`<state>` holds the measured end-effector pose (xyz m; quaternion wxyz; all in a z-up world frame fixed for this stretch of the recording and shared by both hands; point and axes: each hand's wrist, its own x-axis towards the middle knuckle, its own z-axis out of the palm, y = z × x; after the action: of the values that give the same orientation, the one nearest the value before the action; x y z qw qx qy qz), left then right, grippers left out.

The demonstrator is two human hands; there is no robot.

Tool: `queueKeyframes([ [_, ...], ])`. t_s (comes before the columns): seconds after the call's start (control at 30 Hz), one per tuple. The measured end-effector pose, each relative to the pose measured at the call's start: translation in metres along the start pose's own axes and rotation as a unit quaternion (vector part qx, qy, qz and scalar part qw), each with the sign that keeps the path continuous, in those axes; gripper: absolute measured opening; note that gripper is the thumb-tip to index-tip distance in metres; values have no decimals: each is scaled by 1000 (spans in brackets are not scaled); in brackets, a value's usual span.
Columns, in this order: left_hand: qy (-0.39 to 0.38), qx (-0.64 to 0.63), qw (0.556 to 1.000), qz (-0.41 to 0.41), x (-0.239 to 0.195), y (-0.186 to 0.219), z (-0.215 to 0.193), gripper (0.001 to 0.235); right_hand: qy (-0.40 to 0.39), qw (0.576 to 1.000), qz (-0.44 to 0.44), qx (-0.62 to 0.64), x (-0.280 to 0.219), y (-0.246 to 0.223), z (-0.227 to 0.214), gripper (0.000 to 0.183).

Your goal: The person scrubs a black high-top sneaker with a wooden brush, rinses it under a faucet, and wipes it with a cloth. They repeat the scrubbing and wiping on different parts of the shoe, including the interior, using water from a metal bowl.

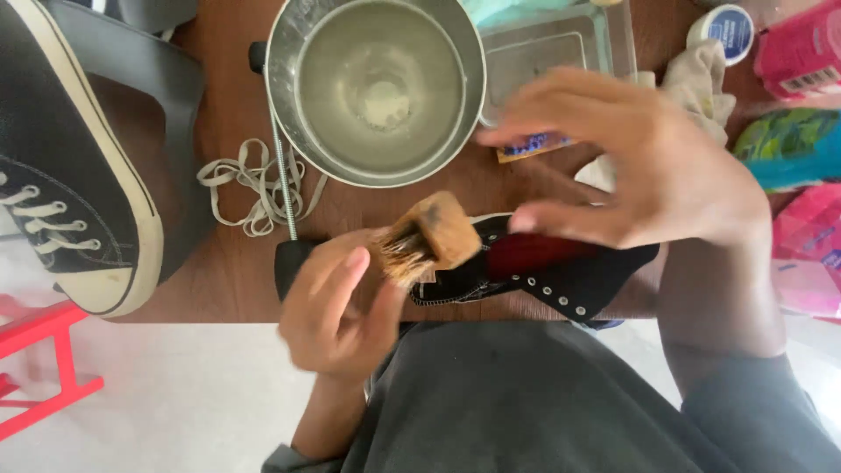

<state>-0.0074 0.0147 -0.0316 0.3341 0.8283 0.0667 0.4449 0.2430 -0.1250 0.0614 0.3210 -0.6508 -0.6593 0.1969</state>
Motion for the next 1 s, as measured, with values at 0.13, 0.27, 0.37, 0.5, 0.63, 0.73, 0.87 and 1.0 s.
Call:
queueKeyframes([
  [0.13, 89, -85, 990, -66, 10, -2, 36, 55, -91, 994, -49, 27, 33, 2, 8, 67],
  [0.27, 82, -217, 962, -146, 37, -6, 42, 64, -62, 990, -109, 68, 51, 20, 17, 37],
  [0.37, 47, -156, 966, -199, 43, -11, 40, 61, -20, 993, -109, 34, 52, 29, 19, 40],
  [0.5, 48, 4, 978, -201, 60, -25, 40, 40, 10, 997, -48, -54, 59, 36, 14, 40],
  [0.63, 31, 272, 951, -143, 60, -44, 48, 36, 33, 987, -61, -143, 58, 57, 22, 44],
  [0.73, 33, 304, 940, -153, 57, -47, 54, 31, 37, 981, -38, -185, 57, 62, 27, 40],
  [0.87, 8, 318, 934, -163, 54, -49, 56, 28, 33, 975, -35, -219, 58, 70, 38, 43],
  [1.0, 12, 304, 931, -201, 53, -46, 58, 28, 10, 971, -19, -240, 57, 73, 44, 45],
])
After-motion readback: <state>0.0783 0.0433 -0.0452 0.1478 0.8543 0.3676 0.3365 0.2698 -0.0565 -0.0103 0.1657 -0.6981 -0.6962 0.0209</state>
